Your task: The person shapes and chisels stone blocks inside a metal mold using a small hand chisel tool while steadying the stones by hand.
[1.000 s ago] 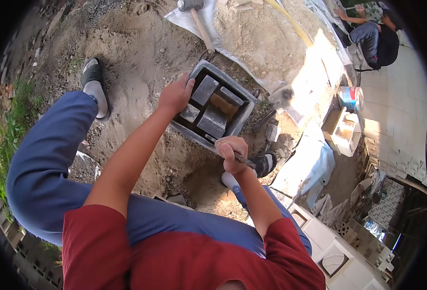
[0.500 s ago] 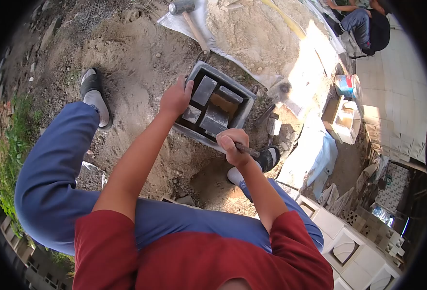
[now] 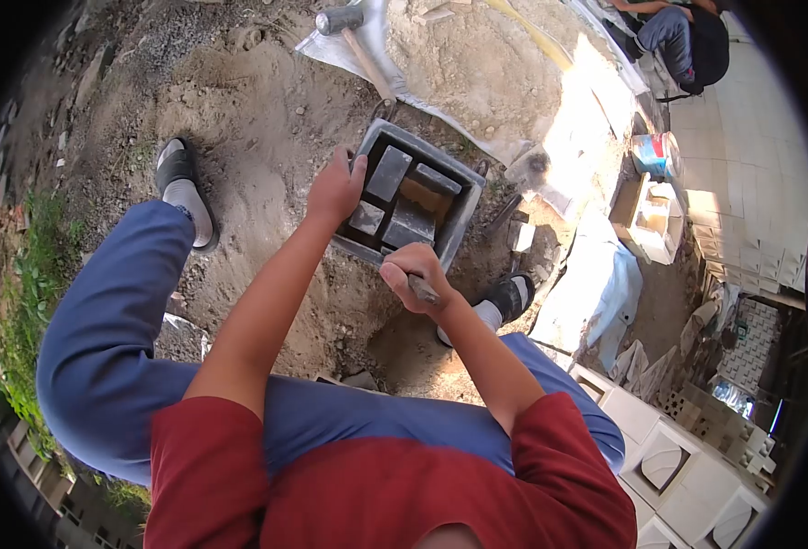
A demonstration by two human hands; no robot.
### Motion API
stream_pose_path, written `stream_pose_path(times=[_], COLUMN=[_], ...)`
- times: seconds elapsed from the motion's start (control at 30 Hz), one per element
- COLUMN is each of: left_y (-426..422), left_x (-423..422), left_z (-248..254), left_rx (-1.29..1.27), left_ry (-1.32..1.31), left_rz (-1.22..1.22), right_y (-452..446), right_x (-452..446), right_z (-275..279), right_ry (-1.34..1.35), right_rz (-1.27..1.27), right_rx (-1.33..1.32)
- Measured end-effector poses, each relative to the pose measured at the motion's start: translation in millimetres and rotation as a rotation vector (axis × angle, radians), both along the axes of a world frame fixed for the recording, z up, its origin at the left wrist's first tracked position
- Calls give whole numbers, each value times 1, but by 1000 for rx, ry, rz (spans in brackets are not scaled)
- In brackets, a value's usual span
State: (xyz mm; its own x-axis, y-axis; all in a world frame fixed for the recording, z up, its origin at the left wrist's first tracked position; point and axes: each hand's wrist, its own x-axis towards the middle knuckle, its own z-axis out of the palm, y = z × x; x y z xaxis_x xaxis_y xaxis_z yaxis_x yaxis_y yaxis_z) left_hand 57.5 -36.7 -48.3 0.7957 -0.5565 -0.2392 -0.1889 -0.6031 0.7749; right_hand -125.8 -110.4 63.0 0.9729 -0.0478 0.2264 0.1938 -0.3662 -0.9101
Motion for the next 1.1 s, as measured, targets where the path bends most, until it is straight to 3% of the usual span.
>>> stream_pose_path(times=[0.13, 0.2, 0.3, 0.57, 0.67, 0.77, 0.97, 1.1], left_y=[-2, -1, 0, 0, 0, 2, 14, 41], left_x=[-4, 2, -7, 3, 5, 7, -1, -13], left_z=[-1, -1, -4, -21, -27, -34, -28, -30], left_rx=[22, 33, 20, -182, -256, -192, -161, -74], left_ry=[-8, -6, -26, 16, 55, 79, 83, 107], left_rz=[16, 19, -16, 99, 131, 125, 46, 19], right_y=[-8, -15, -9, -10, -4, -6, -13, -17], right_x=[1, -2, -17, 5, 6, -8, -2, 14], right_z=[26, 34, -18, 5, 25, -9, -19, -3], right_ry=[59, -85, -27, 140, 36, 97, 188, 18], right_rz=[-69, -102, -211, -194, -220, -236, -207, 12], right_rx=[81, 93, 164, 136, 63, 188, 155, 330])
